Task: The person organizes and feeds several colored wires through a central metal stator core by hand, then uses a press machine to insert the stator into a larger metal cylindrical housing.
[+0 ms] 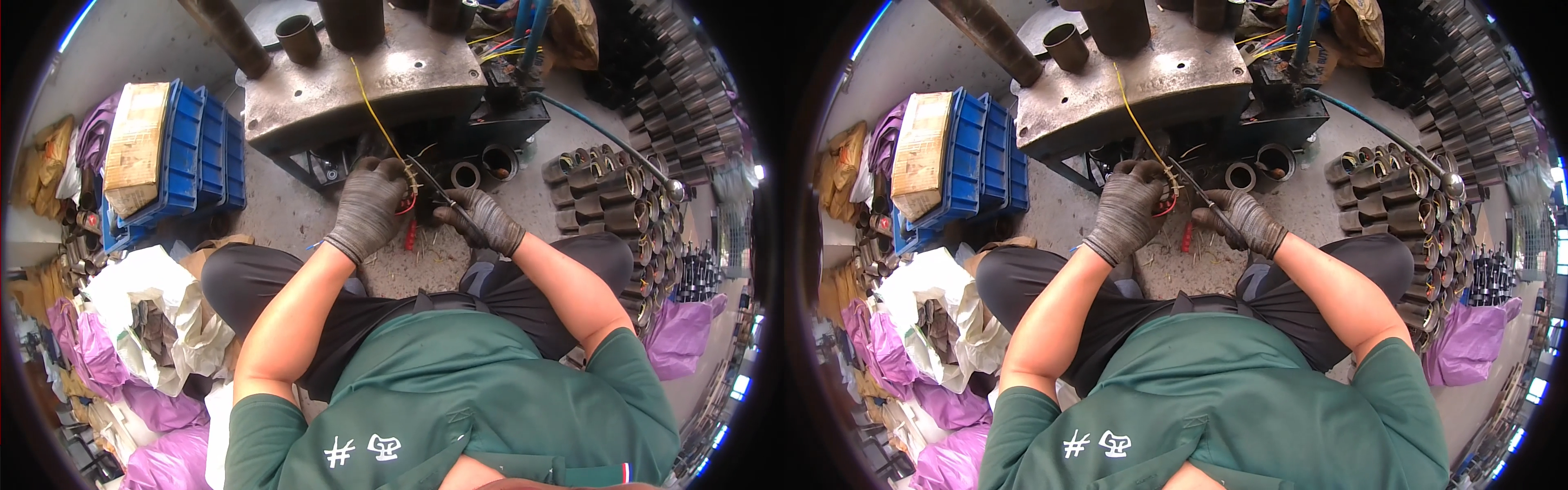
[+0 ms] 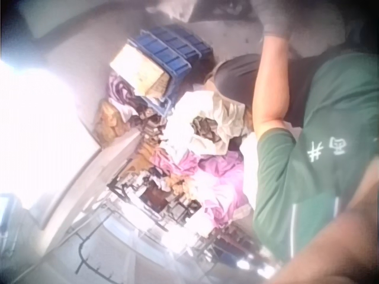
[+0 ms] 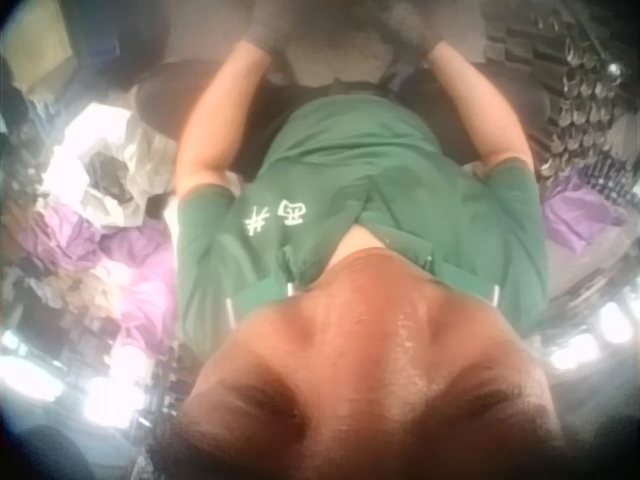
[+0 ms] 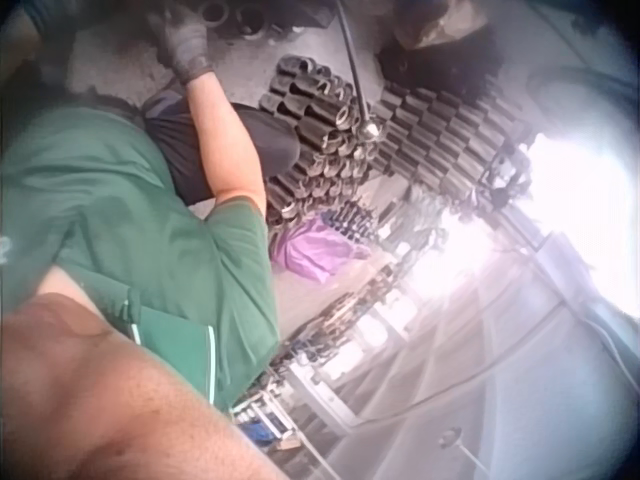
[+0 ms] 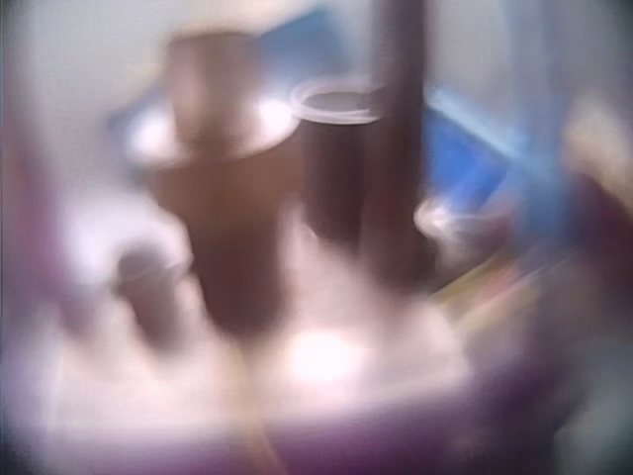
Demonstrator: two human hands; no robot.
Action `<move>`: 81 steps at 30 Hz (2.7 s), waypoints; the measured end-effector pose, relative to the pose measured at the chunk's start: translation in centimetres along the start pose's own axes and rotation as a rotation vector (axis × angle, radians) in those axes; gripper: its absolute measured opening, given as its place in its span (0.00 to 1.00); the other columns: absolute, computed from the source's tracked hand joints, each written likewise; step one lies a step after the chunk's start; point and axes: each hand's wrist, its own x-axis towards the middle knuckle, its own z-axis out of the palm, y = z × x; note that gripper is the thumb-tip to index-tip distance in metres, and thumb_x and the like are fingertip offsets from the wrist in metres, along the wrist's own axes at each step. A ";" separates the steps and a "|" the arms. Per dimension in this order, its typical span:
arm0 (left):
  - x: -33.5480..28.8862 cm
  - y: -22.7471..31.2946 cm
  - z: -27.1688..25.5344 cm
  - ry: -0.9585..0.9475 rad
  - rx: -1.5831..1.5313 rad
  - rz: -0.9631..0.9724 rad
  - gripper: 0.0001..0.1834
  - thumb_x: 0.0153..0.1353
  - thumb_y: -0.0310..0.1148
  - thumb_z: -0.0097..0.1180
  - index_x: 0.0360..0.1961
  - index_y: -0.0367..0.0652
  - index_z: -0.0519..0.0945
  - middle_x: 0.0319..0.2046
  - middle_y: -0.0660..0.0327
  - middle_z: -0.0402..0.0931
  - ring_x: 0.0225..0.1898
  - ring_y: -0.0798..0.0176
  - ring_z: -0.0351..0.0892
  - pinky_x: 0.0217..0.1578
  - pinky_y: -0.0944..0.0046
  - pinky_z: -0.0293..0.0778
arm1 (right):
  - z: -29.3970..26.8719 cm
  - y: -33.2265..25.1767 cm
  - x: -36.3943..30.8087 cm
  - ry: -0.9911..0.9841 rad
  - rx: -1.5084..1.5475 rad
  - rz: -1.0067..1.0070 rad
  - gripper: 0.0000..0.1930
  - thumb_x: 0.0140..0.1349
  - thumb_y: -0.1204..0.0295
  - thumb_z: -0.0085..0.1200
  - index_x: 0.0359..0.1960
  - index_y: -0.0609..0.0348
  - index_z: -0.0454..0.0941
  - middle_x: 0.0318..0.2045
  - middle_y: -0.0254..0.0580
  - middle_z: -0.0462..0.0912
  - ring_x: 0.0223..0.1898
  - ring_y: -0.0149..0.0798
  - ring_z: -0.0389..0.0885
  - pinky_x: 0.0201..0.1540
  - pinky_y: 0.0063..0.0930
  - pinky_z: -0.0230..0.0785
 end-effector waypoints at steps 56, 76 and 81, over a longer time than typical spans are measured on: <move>-0.8 1.8 -3.8 0.419 -0.578 0.402 0.21 0.40 0.25 0.76 0.36 0.46 0.80 0.64 0.53 0.73 0.67 0.36 0.68 0.64 0.41 0.68 | -2.6 0.9 5.3 -0.240 0.583 0.047 0.40 0.68 0.30 0.44 0.64 0.52 0.76 0.47 0.44 0.87 0.38 0.47 0.86 0.37 0.49 0.79; 0.8 2.7 -1.7 0.524 -1.458 -0.437 0.17 0.77 0.38 0.55 0.55 0.35 0.81 0.44 0.61 0.84 0.45 0.69 0.80 0.50 0.67 0.77 | 0.1 -10.1 1.3 -0.214 1.037 -0.706 0.23 0.76 0.65 0.49 0.67 0.61 0.66 0.60 0.46 0.79 0.63 0.41 0.77 0.71 0.39 0.67; 1.8 3.5 -2.5 0.559 -1.456 -0.482 0.12 0.73 0.33 0.60 0.53 0.39 0.82 0.44 0.64 0.81 0.43 0.70 0.80 0.46 0.67 0.78 | 0.1 -8.2 2.7 -0.271 1.365 -0.489 0.26 0.72 0.58 0.56 0.66 0.57 0.70 0.60 0.43 0.80 0.61 0.41 0.79 0.69 0.42 0.70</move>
